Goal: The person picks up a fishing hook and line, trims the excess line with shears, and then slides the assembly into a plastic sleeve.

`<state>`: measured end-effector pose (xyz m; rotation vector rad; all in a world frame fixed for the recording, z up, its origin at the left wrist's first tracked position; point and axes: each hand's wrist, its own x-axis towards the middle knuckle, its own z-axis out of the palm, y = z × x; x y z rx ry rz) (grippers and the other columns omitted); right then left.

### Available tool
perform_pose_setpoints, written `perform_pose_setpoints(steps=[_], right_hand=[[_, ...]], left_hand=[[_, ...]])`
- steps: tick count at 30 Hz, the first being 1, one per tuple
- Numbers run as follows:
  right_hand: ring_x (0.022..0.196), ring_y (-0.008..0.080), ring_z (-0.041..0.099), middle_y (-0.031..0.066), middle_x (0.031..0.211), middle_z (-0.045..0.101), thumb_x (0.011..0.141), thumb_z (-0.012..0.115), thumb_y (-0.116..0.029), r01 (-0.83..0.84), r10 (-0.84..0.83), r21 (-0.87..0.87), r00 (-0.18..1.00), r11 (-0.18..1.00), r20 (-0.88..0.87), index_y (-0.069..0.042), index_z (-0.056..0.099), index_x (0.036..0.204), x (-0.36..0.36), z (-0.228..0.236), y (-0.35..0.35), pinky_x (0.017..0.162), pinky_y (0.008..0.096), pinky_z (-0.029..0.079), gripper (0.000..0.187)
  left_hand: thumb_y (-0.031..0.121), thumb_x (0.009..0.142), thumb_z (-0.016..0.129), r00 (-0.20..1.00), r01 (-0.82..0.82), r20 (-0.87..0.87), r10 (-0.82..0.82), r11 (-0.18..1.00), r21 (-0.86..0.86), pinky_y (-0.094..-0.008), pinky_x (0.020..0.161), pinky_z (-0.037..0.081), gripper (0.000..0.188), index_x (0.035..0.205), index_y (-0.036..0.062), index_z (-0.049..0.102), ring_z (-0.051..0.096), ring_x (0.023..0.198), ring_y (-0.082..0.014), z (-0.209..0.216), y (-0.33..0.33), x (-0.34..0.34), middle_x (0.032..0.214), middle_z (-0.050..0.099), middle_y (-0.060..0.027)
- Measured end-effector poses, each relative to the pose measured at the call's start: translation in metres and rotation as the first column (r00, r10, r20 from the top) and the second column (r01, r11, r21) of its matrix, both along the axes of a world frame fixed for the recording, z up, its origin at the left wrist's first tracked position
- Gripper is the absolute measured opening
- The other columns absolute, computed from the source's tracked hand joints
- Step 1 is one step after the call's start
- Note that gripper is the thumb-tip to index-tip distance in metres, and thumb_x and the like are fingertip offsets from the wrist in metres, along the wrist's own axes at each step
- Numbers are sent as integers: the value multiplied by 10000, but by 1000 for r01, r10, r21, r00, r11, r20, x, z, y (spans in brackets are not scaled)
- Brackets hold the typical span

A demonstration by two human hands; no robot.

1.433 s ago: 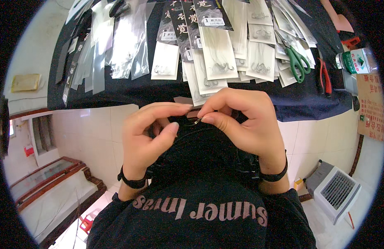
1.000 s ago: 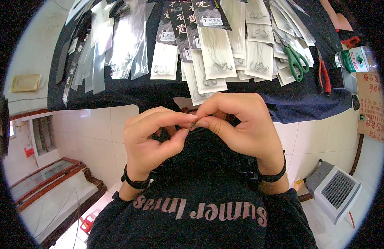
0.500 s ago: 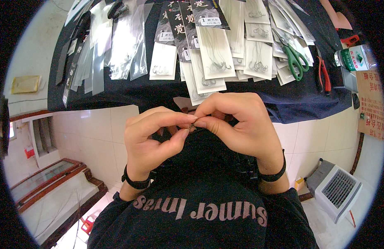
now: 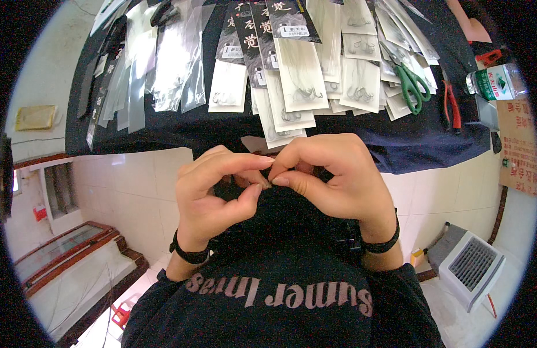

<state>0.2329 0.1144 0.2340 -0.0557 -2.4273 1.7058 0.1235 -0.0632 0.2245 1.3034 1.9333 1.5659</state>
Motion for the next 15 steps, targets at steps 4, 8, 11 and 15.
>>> perform_pose_setpoints(steps=[4,8,11,15], right_hand=[[536,107,552,40,699,646,754,706,-22,-25,25,39,1000,999,9,-42,672,811,5,4,10,506,226,408,69],[532,88,537,36,706,641,758,704,-14,48,-47,30,999,998,-23,-34,667,792,11,6,18,499,219,393,54],[526,71,515,30,694,625,763,701,-15,102,-101,19,993,995,-53,-24,659,781,14,6,23,496,212,377,47],[517,61,481,22,675,603,767,705,-41,211,-201,58,971,976,-132,-11,647,769,19,6,32,503,202,356,65]], left_hand=[[-40,664,665,990,122,-63,-124,992,-42,-244,715,458,456,1114,18,610,594,696,-107,-1,-3,-7,754,661,-51],[-48,714,631,921,79,377,-102,994,78,-288,923,438,558,1254,8,503,596,796,-82,-6,-3,-1,761,654,0],[-58,742,602,815,81,560,-147,987,142,-301,945,432,566,1286,-13,454,606,813,-98,-10,-8,-3,780,636,-11],[-54,771,582,681,66,692,-240,961,268,-266,830,449,575,1320,-21,413,588,782,-112,-17,-17,-6,798,597,-41]])
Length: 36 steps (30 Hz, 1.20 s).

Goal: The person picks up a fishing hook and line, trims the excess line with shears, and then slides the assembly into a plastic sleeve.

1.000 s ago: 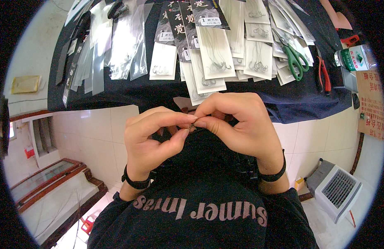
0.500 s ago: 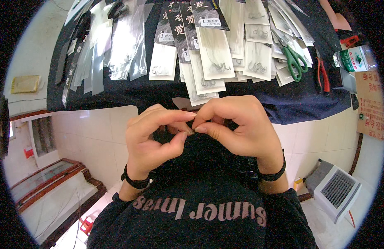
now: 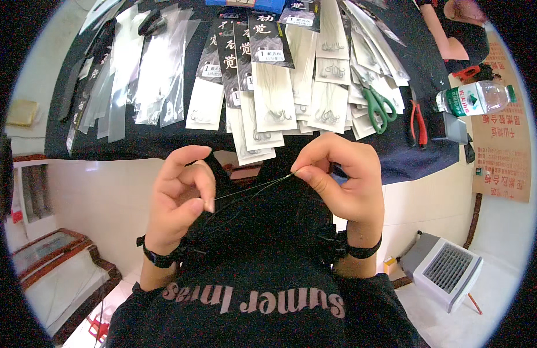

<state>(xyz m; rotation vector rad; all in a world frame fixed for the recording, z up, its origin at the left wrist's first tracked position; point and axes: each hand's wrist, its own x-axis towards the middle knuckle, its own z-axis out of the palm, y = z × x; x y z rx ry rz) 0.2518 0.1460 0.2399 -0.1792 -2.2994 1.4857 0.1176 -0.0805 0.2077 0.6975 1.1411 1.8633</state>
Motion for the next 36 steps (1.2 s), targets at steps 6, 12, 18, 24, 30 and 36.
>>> perform_pose_setpoints(steps=[6,12,18,24,30,36], right_hand=[[531,53,473,8,666,597,788,712,-76,43,-43,-19,999,999,10,-1,639,772,6,1,10,510,198,351,105],[535,49,464,4,660,593,802,705,-80,63,-62,-26,998,998,1,-2,637,781,6,1,10,512,196,347,106],[557,51,447,-1,659,564,810,692,-97,130,-131,-58,991,990,-15,3,614,770,7,3,8,529,195,328,133],[572,49,428,-8,658,539,813,680,-99,196,-198,-96,980,976,-10,6,598,762,7,2,8,549,195,316,143],[564,42,414,-18,652,537,809,680,-107,109,-104,-123,993,986,50,3,600,754,8,3,6,539,195,314,147],[556,35,409,-22,642,535,820,673,-124,61,-55,-176,998,983,39,2,600,755,4,0,-1,523,193,306,160]], left_hand=[[155,855,641,978,-9,202,-46,965,262,-237,675,420,638,1397,11,337,541,749,-150,-15,-5,1,767,558,-33],[186,896,616,755,-118,601,-263,847,519,-167,529,386,619,1432,95,321,532,721,-158,-20,-7,7,765,519,-12],[123,897,574,775,97,510,-373,868,488,-152,531,390,535,1386,49,369,479,627,-85,-7,-8,2,934,553,-69],[16,852,560,961,194,189,-202,979,61,-182,590,418,453,1290,-19,452,484,624,-62,0,-10,3,1172,540,-152],[19,855,590,787,392,190,-587,713,581,-282,651,484,153,990,-36,635,634,744,-205,-5,-7,-2,882,658,-161],[14,820,581,990,126,-29,-137,961,-247,-221,615,476,125,900,4,677,613,707,-125,13,-1,3,954,675,-121]])
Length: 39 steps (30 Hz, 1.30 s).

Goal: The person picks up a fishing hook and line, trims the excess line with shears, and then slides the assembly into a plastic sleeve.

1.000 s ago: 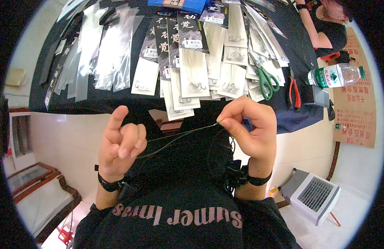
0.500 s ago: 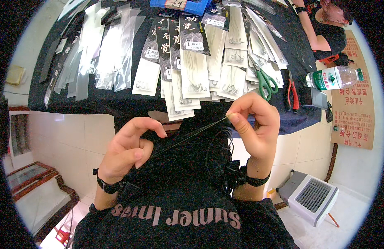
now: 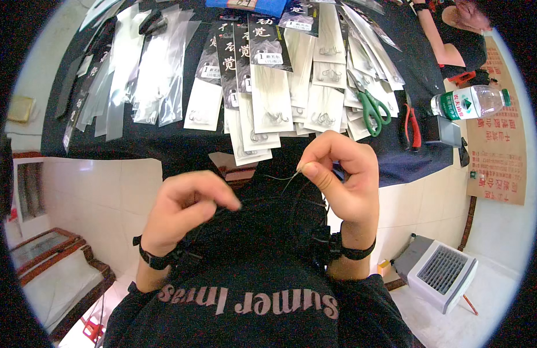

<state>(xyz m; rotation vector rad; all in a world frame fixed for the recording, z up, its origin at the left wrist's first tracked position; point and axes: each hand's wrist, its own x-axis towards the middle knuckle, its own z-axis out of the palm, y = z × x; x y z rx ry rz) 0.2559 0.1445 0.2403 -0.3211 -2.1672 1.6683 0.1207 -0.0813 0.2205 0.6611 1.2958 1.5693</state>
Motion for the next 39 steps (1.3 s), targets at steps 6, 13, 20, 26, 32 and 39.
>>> perform_pose_setpoints(steps=[6,13,20,26,32,39], right_hand=[[554,24,401,-37,646,523,844,653,-119,113,-113,-138,994,984,8,-2,591,777,-2,-2,-7,514,182,293,148],[567,14,400,-51,651,507,857,635,-84,35,-21,-141,995,989,97,2,589,785,-5,-2,-12,526,180,292,121],[574,17,411,-42,664,528,856,629,-92,-32,54,-192,992,981,111,0,594,790,-7,0,-14,535,180,299,118],[548,16,419,-34,664,529,857,641,-158,-19,36,-267,998,964,61,-11,592,783,-3,-1,-14,506,167,300,172],[537,13,416,-33,660,516,878,627,-163,1,-9,-292,1000,957,-26,-12,577,802,-4,-3,-14,493,161,292,176],[530,17,412,-28,671,515,895,603,-126,59,-80,-297,995,953,-59,-8,568,821,-4,-6,-12,489,167,284,143]], left_hand=[[-19,790,596,997,41,-62,-43,999,-30,-209,528,425,130,866,7,698,622,639,-81,2,10,-3,819,708,-73],[31,840,607,767,516,-63,-639,554,653,-255,459,452,135,888,5,730,618,552,-151,-8,5,-12,864,716,-115],[70,852,584,775,-366,471,-422,308,878,-224,416,343,150,908,82,723,473,437,-82,-22,12,1,1088,668,-209],[68,819,586,940,-309,292,176,803,510,-206,454,354,224,1022,46,679,438,447,-63,-8,-8,-6,1245,592,-207],[94,773,600,893,-96,-444,71,995,-34,-158,433,237,554,1317,28,516,292,439,37,8,-3,-5,1258,600,-169],[59,762,591,945,194,-236,-227,969,-153,-158,433,244,605,1351,2,462,289,430,18,13,-4,-3,1168,652,-163]])
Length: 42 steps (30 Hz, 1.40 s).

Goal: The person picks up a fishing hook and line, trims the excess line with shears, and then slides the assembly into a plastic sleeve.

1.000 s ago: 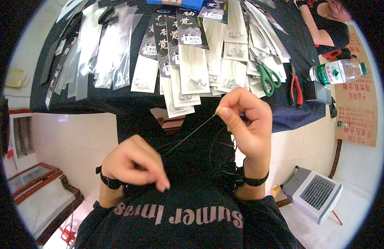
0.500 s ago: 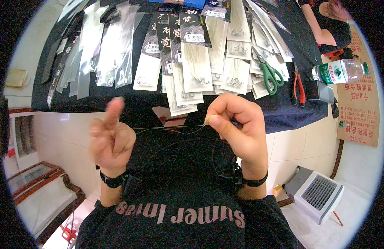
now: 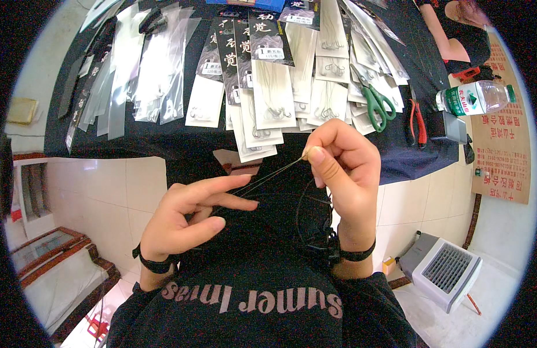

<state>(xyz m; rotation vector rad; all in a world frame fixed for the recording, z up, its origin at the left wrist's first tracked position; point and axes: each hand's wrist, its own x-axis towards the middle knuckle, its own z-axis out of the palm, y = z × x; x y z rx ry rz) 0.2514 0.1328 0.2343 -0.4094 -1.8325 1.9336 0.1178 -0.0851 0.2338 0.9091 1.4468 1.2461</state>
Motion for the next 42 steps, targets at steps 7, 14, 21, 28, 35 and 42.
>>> perform_pose_setpoints(steps=[7,14,21,28,35,42], right_hand=[[523,17,406,-31,640,496,905,591,-124,54,-54,-2,998,999,23,-9,567,818,1,0,7,486,168,277,146],[526,15,402,-45,639,489,912,598,-141,7,-8,8,999,1000,50,-12,564,832,-1,-2,4,487,165,274,155],[590,9,419,-48,696,511,890,638,-161,-130,132,-27,986,991,98,-23,561,839,-3,6,-9,539,162,298,166],[607,14,442,-33,716,552,875,644,-102,-187,186,4,978,982,95,-14,574,837,-6,8,-14,559,165,323,119],[596,12,467,-19,700,590,867,646,-81,-185,180,28,977,982,114,-14,590,819,-7,5,-13,549,165,343,100],[575,16,500,1,683,623,859,653,-68,-193,179,117,976,974,122,-12,600,816,-8,5,-13,531,169,360,88]], left_hand=[[19,775,581,862,-398,453,228,858,324,-162,476,298,429,1204,10,569,389,515,-25,-14,-6,6,1066,665,-147],[83,823,576,638,-435,739,-218,689,579,-225,522,373,176,958,-4,647,572,658,-130,-23,-2,4,968,633,-185],[70,881,583,899,-383,289,329,911,154,-219,741,396,233,1076,-46,637,503,812,-87,-9,26,12,1071,654,-111],[67,900,601,930,-288,236,282,958,-9,-273,870,479,188,1043,-50,637,620,949,-147,-6,40,16,997,664,-104],[81,906,604,845,-325,466,261,944,61,-277,836,489,134,958,-36,643,628,905,-155,-6,44,19,938,669,-99],[73,899,610,905,-311,310,292,951,12,-278,831,497,128,958,-38,638,631,892,-153,-10,42,19,927,664,-95]])
